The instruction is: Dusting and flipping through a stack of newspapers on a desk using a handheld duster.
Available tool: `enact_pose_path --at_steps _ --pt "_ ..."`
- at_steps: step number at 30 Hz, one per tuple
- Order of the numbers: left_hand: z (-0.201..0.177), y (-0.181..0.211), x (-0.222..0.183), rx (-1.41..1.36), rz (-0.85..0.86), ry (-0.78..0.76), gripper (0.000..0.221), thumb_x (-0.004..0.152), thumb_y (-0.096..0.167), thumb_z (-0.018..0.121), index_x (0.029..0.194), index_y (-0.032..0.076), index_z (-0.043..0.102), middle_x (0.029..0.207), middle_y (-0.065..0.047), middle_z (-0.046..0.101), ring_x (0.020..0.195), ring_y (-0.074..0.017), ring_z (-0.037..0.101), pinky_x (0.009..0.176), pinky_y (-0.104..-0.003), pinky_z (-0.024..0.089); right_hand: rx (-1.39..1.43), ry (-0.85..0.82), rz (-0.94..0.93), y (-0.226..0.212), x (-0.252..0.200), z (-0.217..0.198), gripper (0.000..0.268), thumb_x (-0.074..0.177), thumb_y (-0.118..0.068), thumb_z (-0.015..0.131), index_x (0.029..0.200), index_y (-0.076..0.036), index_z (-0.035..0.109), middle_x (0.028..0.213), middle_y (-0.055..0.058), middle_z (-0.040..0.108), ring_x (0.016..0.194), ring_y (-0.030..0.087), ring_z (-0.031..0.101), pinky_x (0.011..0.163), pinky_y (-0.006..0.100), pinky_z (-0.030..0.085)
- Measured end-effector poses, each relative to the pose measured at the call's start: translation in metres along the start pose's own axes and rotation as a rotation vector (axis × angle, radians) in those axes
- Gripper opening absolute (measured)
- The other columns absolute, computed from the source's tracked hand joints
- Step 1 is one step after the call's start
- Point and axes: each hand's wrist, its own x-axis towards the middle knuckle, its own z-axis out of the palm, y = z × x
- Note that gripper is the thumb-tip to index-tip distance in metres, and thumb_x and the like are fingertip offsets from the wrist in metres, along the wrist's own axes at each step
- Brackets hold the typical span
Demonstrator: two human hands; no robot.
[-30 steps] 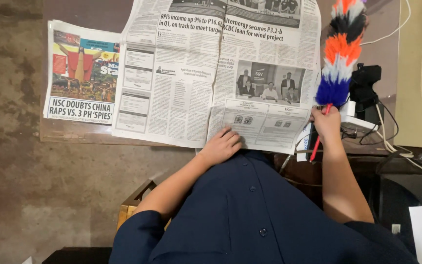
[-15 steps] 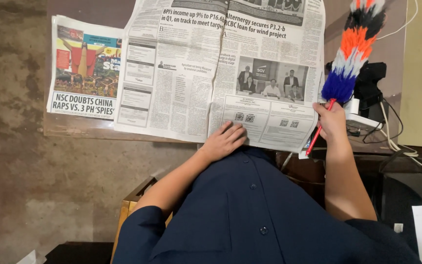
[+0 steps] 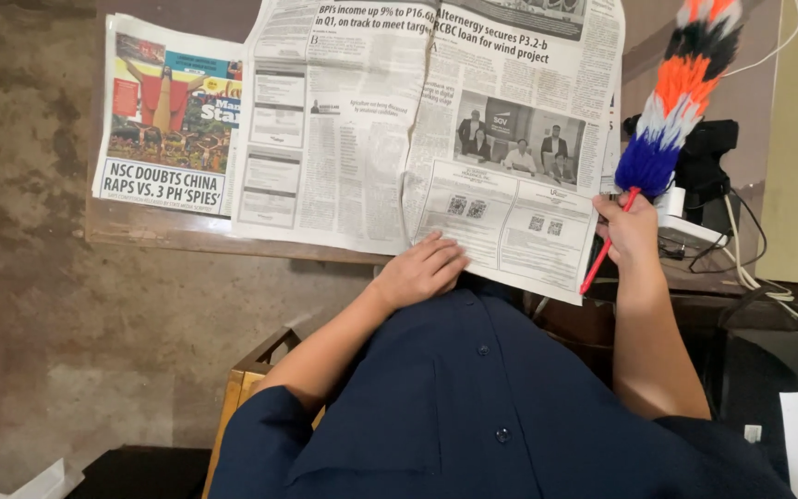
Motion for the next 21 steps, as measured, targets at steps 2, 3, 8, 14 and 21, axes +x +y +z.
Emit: enact_pose_path --at_steps 2,3,8,14,21 --pt "-0.002 0.0 0.003 -0.008 -0.115 -0.041 0.032 0.096 0.028 0.063 0.122 0.01 0.071 0.114 -0.012 0.072 0.102 -0.0286 0.073 0.107 -0.045 0.051 -0.008 0.013 -0.027 0.006 0.004 -0.003 0.037 0.093 -0.004 0.082 0.095 -0.016 0.047 0.075 -0.004 0.053 0.07 0.014 0.066 0.056 0.033 0.059" --pt "-0.006 0.0 0.017 -0.004 -0.116 -0.041 0.032 0.096 0.028 0.063 0.122 0.01 0.071 0.114 -0.012 0.072 0.102 -0.0286 0.073 0.107 -0.045 0.051 -0.007 0.009 -0.028 0.002 0.004 -0.001 0.037 0.093 -0.004 0.082 0.095 -0.016 0.047 0.075 -0.004 0.053 0.07 0.014 0.066 0.056 0.033 0.059" --pt "0.007 -0.002 0.05 -0.21 -0.125 -0.354 0.069 0.08 0.061 0.076 0.126 0.012 0.065 0.128 -0.015 0.064 0.125 -0.0352 0.06 0.117 -0.055 0.037 0.007 0.066 -0.063 -0.027 -0.015 0.017 0.039 0.09 -0.002 0.083 0.094 -0.017 0.047 0.074 -0.007 0.05 0.07 0.007 0.063 0.057 0.025 0.054" --pt "0.062 0.002 0.035 -0.149 0.128 -0.456 0.037 0.09 0.024 0.065 0.125 0.018 0.055 0.133 -0.012 0.056 0.133 -0.0299 0.05 0.124 -0.051 0.028 -0.09 0.103 -0.057 0.017 0.037 -0.014 0.033 0.09 -0.011 0.078 0.116 -0.006 0.058 0.105 0.006 0.065 0.091 0.015 0.067 0.081 0.026 0.059" --pt "0.083 0.003 0.037 -0.185 0.105 -0.428 0.018 0.097 0.024 0.062 0.113 0.016 0.061 0.116 -0.005 0.063 0.113 -0.0219 0.058 0.111 -0.039 0.04 0.026 0.15 -0.072 -0.014 0.0 0.013 0.026 0.099 -0.004 0.073 0.097 -0.015 0.05 0.099 -0.002 0.062 0.088 0.008 0.067 0.084 0.019 0.062"
